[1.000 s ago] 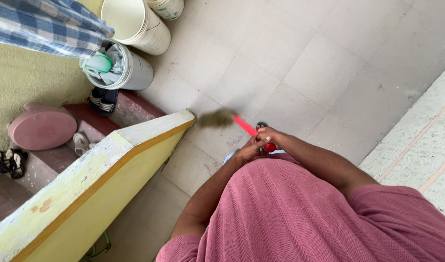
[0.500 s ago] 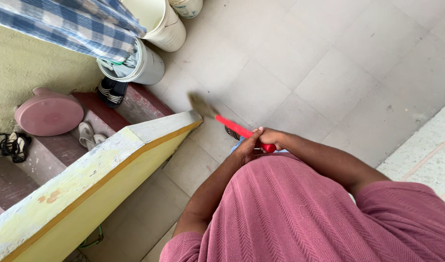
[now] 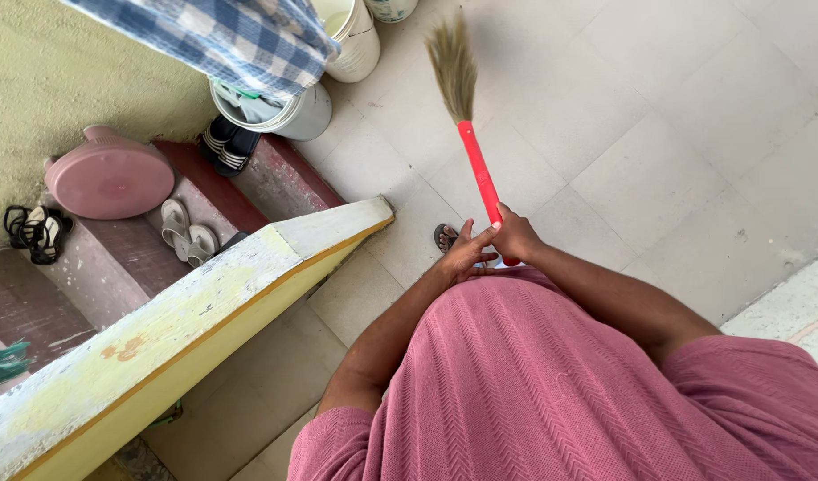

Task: The person sweeps a tiled floor using a broom, moving the broom across the surface to gather a red substance and dust.

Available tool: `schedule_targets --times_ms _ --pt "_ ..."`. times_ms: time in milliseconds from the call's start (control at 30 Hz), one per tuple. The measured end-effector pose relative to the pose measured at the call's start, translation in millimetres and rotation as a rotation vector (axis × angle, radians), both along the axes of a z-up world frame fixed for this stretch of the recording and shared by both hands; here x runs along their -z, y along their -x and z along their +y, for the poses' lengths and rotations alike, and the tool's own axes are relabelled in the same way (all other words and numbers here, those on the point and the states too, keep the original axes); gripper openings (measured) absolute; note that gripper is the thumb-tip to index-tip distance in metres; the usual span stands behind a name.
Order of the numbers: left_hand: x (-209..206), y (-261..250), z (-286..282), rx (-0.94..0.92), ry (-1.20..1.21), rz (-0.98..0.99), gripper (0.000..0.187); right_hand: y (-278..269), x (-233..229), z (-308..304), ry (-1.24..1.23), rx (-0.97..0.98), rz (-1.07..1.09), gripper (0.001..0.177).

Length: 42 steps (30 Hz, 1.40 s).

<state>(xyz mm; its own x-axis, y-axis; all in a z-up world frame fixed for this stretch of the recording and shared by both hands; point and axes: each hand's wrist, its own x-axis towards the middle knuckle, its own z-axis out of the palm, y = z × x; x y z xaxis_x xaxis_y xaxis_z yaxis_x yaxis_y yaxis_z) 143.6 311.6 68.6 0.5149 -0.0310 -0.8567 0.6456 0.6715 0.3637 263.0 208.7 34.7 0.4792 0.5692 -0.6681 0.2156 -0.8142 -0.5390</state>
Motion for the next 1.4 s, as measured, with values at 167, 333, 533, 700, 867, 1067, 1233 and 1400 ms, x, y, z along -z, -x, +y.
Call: schedule_targets --times_ms 167,333,533,700,867,1067,1233,1400 --pt "12 8 21 -0.062 -0.028 -0.004 0.113 17 15 25 -0.137 0.102 0.639 0.060" --pt "19 20 47 -0.189 -0.022 -0.003 0.111 7 109 79 0.066 0.386 1.017 0.058" --pt "37 14 69 -0.205 -0.012 0.010 0.136 -9 123 117 -0.085 0.286 0.508 0.061" --pt "33 2 87 -0.251 -0.010 0.046 0.135 -33 52 126 -0.124 -0.041 0.077 0.063" --pt "26 -30 114 -0.342 -0.010 0.092 0.121 -34 17 148 0.095 0.142 0.655 0.056" --pt "34 -36 143 -0.332 -0.150 0.081 0.110 -52 112 222 0.115 0.334 1.003 0.037" --pt "29 -54 149 -0.280 -0.080 0.006 0.123 -99 144 227 -0.008 0.668 0.812 0.042" --pt "18 -68 153 -0.184 -0.021 -0.022 0.124 -162 127 205 -0.145 0.522 0.250 0.030"
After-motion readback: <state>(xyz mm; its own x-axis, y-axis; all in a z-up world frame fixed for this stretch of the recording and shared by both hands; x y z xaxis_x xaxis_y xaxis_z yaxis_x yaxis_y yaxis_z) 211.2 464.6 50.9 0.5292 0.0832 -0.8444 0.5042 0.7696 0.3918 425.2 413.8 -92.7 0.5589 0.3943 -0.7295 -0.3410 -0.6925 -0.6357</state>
